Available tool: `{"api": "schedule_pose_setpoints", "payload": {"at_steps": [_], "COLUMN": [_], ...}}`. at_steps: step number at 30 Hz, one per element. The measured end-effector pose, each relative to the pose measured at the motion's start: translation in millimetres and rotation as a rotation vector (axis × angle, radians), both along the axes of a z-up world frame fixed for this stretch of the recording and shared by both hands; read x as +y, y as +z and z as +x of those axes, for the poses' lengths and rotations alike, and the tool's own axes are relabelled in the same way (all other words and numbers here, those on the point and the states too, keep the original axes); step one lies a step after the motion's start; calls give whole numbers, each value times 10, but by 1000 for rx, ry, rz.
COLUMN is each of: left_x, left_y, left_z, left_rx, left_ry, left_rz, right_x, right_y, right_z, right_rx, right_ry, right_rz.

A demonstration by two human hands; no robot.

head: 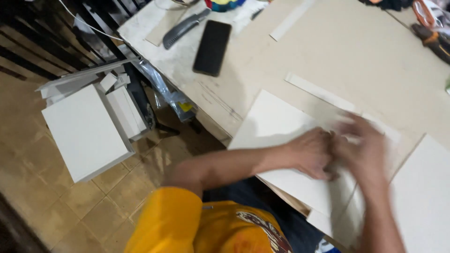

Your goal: The person is measuring, aligning, and cutting cardboard pieces using a utility knife on a workbench.

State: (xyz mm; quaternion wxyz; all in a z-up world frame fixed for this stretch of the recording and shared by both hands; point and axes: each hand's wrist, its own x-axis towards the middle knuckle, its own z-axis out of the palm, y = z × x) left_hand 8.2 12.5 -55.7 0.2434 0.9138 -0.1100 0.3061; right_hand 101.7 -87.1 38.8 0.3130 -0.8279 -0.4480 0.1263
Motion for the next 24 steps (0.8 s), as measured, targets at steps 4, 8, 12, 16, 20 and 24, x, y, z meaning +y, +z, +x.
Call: {"api": "schedule_pose_setpoints", "payload": {"at_steps": [4,8,12,16,20,24], "left_x": [87,141,421,471,280,96], "left_y": [378,226,280,360,360,343], "left_z": [-172,61,23,42,30,0], "left_rx": [-193,688,596,512,443,394], "left_ry": [-34,2,45,4,-18,-47], "left_rz": [-42,117,70,43,-50,-104], "right_x": [1740,3119,3912,4572,4605,4297], "right_y": [416,-15,-44,-374,-580,-236], "right_z": [-1243,-1777,-2194,-2244,-2398,-2353], "right_rx": [90,-128,-138,-142,15,214], "right_ry": [293,509,427,342,192,262], "right_rz": [-11,-42,-221,-389,-419,-365]}}
